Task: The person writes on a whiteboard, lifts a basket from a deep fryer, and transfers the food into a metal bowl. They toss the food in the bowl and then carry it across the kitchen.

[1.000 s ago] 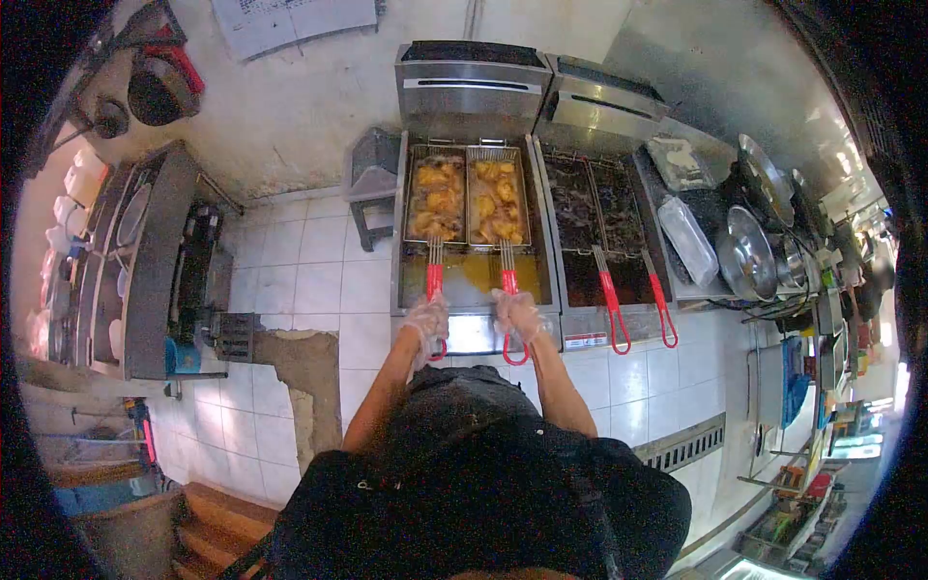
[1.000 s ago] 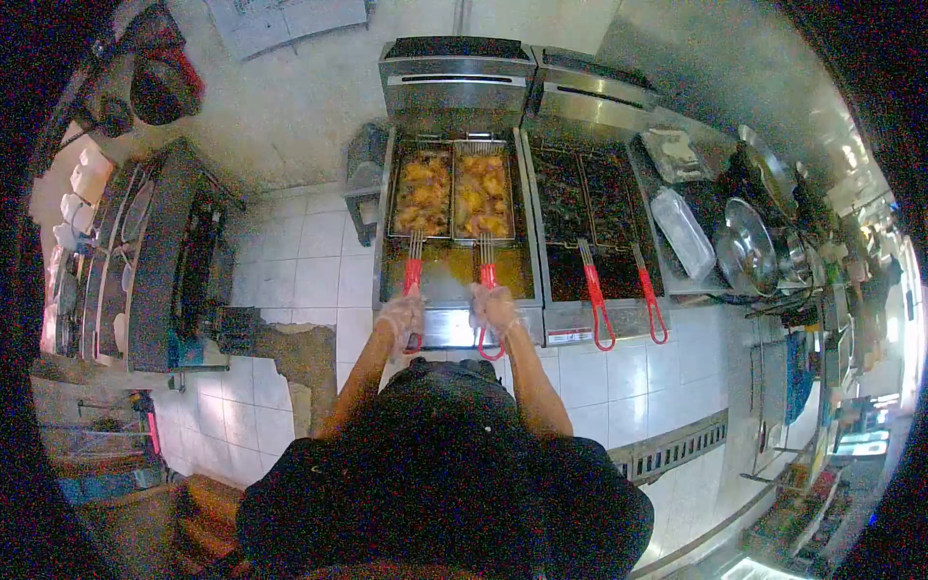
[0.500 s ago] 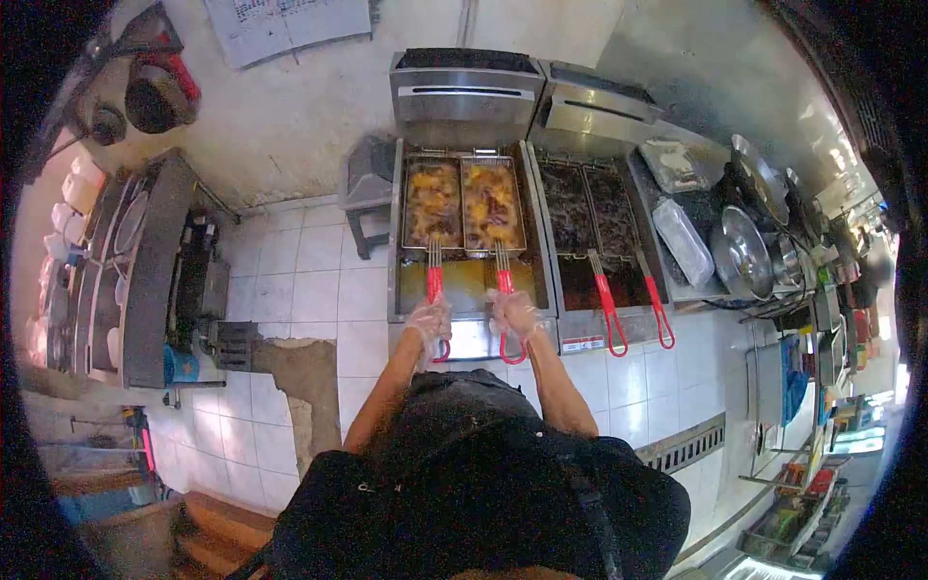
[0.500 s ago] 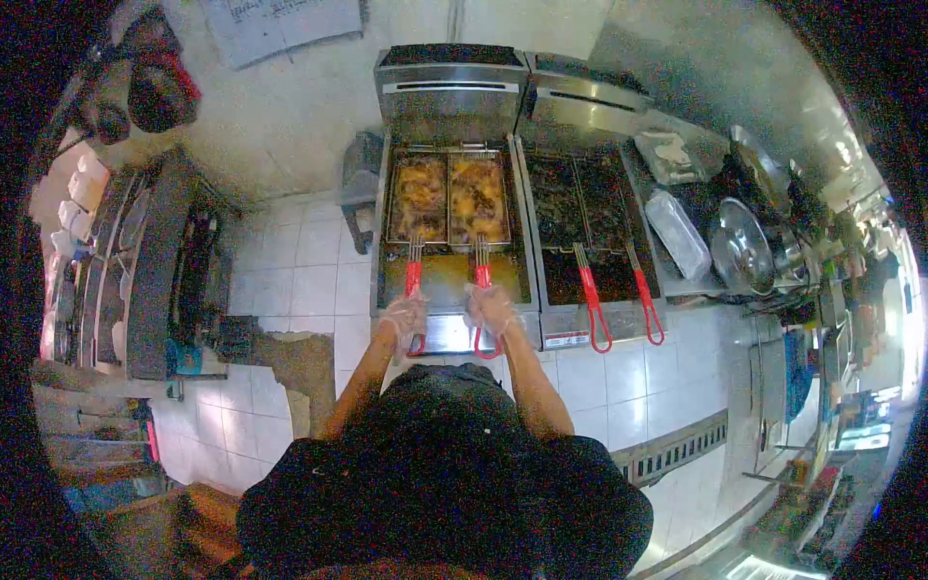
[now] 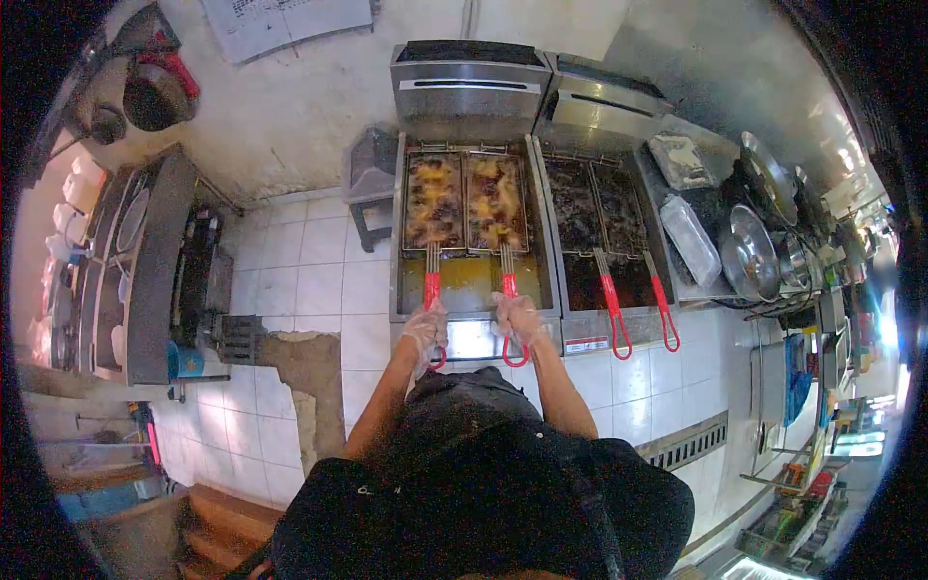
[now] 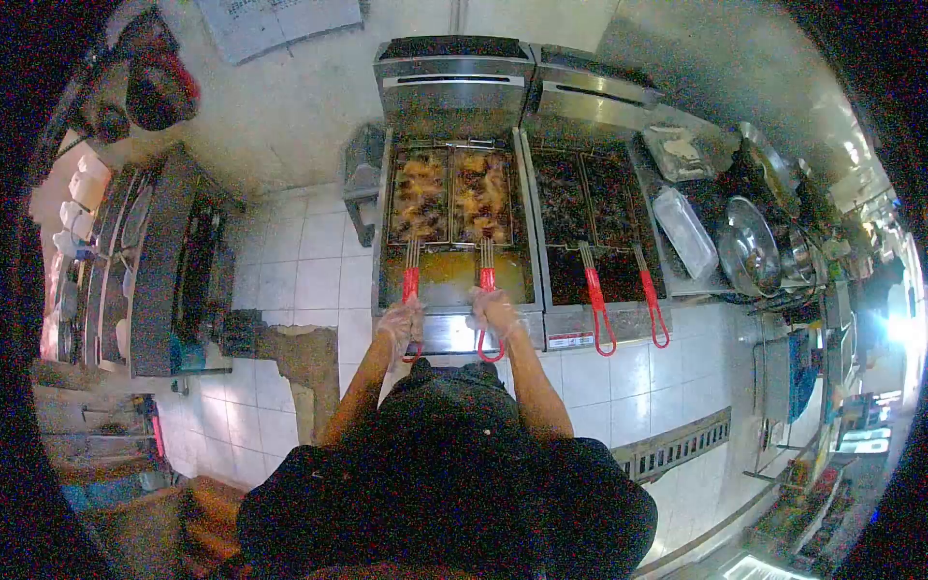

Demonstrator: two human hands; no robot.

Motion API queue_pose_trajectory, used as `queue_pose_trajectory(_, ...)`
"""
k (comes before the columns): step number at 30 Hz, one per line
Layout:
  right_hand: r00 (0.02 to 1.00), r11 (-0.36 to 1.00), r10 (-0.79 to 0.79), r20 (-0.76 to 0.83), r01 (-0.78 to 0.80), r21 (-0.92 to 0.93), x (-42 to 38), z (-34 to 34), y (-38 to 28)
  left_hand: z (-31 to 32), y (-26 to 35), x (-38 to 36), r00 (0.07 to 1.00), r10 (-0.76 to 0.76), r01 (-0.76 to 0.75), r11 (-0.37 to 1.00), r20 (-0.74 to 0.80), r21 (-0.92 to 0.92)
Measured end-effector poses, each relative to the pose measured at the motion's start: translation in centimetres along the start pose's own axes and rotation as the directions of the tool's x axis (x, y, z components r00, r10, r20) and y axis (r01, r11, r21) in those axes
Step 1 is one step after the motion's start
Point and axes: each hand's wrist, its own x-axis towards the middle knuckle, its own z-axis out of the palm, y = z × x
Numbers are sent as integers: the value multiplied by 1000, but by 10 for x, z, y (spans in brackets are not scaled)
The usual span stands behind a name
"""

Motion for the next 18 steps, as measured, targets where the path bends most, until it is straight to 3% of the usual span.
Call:
queue_pose_trajectory(2,1000,998,-8,-18,10,69,1,-2,6,40,7,-14,943,62,43,951,-326,305)
queue_pose_trajectory(6,999,993,49,-1,-48,105,-7,3,-1,36,1,-16,927,59,66,947,-371,315)
queue_pose_trajectory(8,998,993,57,21,-59,103,-8,5,-4,40,5,-16,935,8,72,975,-355,212)
queue_pose_trajectory(10,999,997,45,-16,-46,-60,-8,5,-5,40,5,-15,931,13,85,964,-365,252)
queue_pose_trajectory(12,999,999,36,-10,-37,-31,-9,7,-6,33,5,-12,927,15,103,951,-374,292)
queue_pose_trajectory(14,1000,1000,26,-6,-26,0,-9,7,-5,14,5,-6,959,-38,104,969,-282,223)
queue_pose_trajectory(16,996,991,41,-84,-51,-123,-5,4,-2,19,10,-7,959,-71,124,976,-275,180)
queue_pose_trajectory(18,998,996,43,-42,-46,-72,0,-1,5,20,11,-6,959,-100,140,981,-266,136)
